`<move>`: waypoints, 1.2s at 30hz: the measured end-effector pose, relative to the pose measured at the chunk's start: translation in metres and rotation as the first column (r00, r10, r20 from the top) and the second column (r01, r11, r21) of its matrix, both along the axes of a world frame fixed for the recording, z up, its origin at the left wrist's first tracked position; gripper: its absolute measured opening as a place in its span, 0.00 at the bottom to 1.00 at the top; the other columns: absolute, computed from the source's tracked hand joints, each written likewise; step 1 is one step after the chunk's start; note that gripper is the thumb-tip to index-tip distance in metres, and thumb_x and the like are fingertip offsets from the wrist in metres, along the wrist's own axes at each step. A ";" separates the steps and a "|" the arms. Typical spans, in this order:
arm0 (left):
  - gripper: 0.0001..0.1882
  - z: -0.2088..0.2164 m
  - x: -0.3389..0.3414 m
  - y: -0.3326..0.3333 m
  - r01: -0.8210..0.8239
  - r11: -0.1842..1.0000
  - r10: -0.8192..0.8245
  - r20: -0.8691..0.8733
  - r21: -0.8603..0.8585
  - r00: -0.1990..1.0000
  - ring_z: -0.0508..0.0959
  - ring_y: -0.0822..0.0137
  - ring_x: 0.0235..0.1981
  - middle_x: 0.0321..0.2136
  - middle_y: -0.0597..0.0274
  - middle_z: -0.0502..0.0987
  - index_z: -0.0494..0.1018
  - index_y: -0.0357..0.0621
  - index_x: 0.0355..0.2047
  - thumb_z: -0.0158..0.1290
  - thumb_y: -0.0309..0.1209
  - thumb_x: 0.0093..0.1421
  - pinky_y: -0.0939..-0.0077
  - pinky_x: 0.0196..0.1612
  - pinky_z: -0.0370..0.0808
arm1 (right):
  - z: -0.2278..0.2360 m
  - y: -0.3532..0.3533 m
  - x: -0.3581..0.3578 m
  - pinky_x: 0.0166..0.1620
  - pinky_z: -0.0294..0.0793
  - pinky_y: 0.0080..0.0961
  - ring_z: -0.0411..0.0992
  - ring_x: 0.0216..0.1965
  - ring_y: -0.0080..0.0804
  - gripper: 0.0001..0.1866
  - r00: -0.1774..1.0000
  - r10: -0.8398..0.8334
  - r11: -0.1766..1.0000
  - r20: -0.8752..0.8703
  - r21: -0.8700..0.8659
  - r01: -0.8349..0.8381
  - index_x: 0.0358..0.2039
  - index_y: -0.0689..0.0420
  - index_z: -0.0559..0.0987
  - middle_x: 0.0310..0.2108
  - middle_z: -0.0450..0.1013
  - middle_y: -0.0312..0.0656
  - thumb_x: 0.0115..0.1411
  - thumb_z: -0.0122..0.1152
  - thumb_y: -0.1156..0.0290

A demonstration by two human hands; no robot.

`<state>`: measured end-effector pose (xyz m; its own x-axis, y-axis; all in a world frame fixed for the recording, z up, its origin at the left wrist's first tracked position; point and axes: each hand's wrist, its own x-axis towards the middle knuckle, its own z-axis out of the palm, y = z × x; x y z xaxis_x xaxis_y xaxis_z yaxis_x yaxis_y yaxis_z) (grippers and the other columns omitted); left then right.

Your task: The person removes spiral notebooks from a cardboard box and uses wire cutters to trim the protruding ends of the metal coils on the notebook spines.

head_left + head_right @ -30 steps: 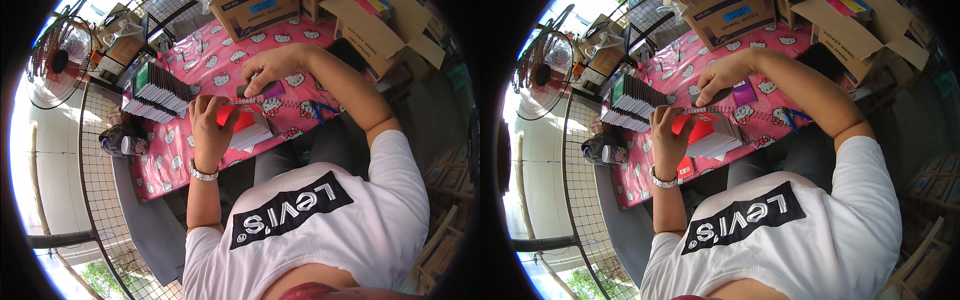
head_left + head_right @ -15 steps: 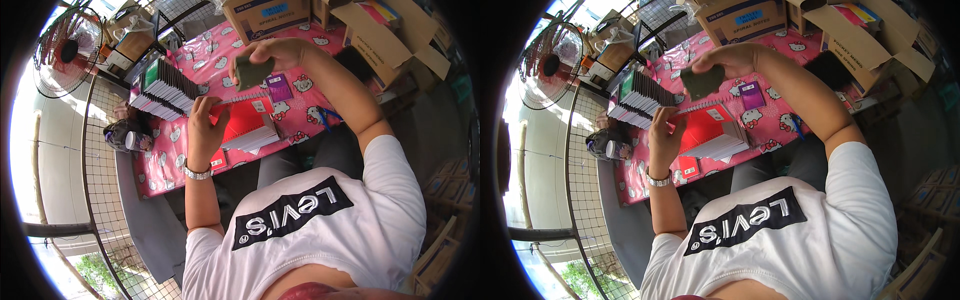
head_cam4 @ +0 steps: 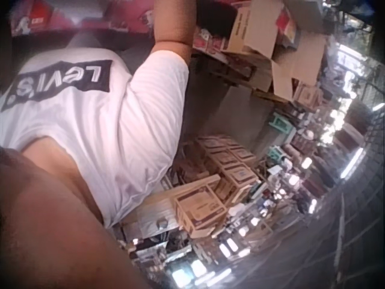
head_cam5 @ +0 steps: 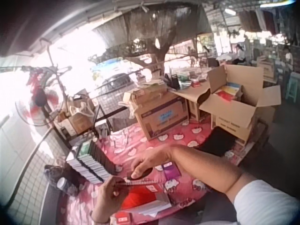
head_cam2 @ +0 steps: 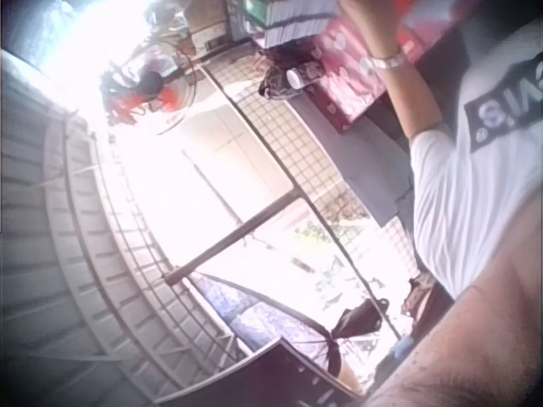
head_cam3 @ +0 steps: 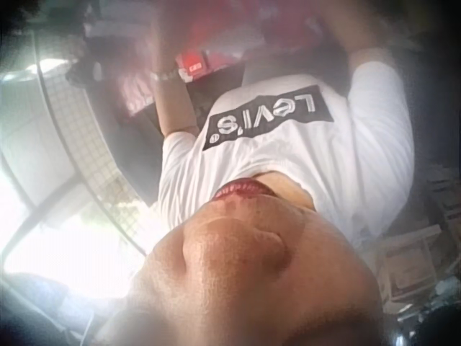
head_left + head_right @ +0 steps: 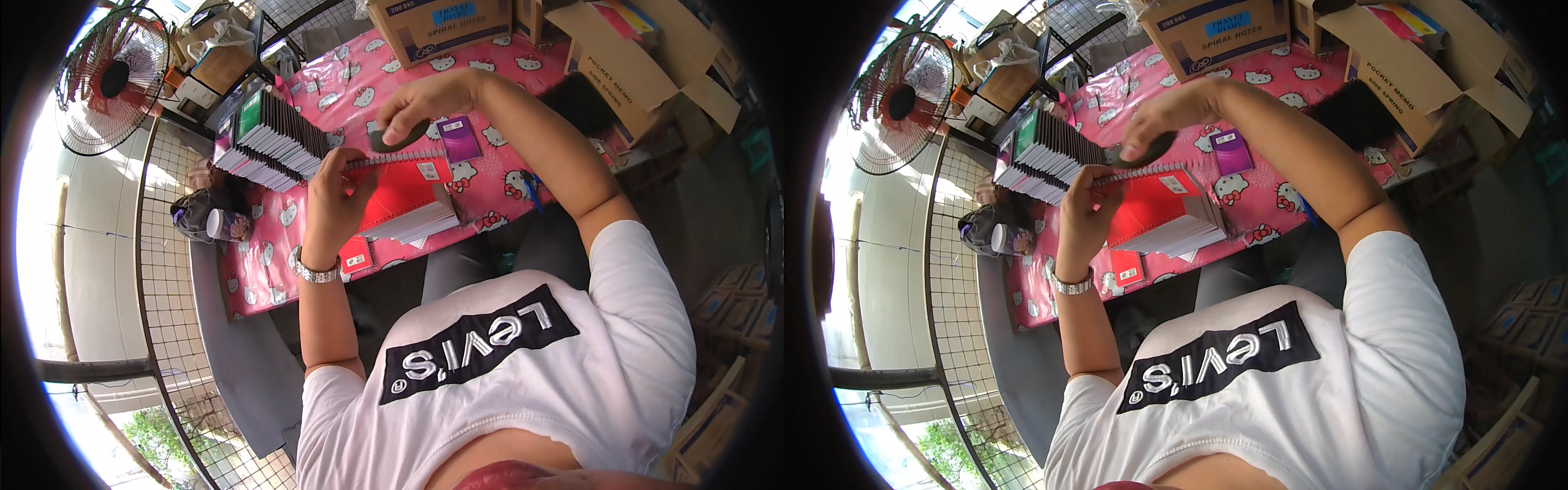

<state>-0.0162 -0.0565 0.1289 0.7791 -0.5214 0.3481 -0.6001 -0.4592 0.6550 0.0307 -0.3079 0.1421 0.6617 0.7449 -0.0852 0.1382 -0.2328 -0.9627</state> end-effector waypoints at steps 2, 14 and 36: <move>0.12 0.003 0.003 -0.003 -0.015 1.000 0.015 -0.004 0.012 1.000 0.78 0.65 0.27 0.33 0.54 0.77 0.73 0.34 0.40 0.60 0.24 0.56 0.76 0.30 0.74 | -0.048 -0.024 0.014 0.44 0.71 0.26 0.75 0.36 0.26 0.24 0.968 -0.198 0.941 0.150 -0.246 0.231 0.34 0.56 0.84 0.31 0.79 0.33 0.60 0.61 0.45; 0.08 -0.014 -0.011 -0.002 -0.290 0.893 0.240 -0.181 -0.343 0.954 0.79 0.77 0.22 0.25 0.60 0.79 0.75 0.35 0.39 0.53 0.28 0.66 0.84 0.23 0.72 | -0.285 -0.067 -0.164 0.62 0.61 0.45 0.61 0.61 0.52 0.32 0.172 -0.524 0.074 0.834 -0.156 0.985 0.59 0.56 0.70 0.57 0.67 0.49 0.57 0.63 0.56; 0.10 -0.042 -0.012 0.001 -0.168 0.794 0.030 -0.240 -0.584 0.970 0.81 0.74 0.30 0.31 0.59 0.81 0.76 0.29 0.43 0.54 0.18 0.61 0.83 0.32 0.78 | -0.036 0.068 -0.135 0.48 0.75 0.34 0.74 0.45 0.43 0.27 0.266 -0.488 0.763 0.831 0.259 0.592 0.51 0.64 0.76 0.48 0.72 0.48 0.52 0.67 0.66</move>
<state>-0.0278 -0.0556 0.0869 0.9041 -0.1797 0.3877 -0.3915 0.0152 0.9200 -0.1047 -0.2399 0.1065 0.6823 0.2094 0.7005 0.6310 -0.6526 -0.4195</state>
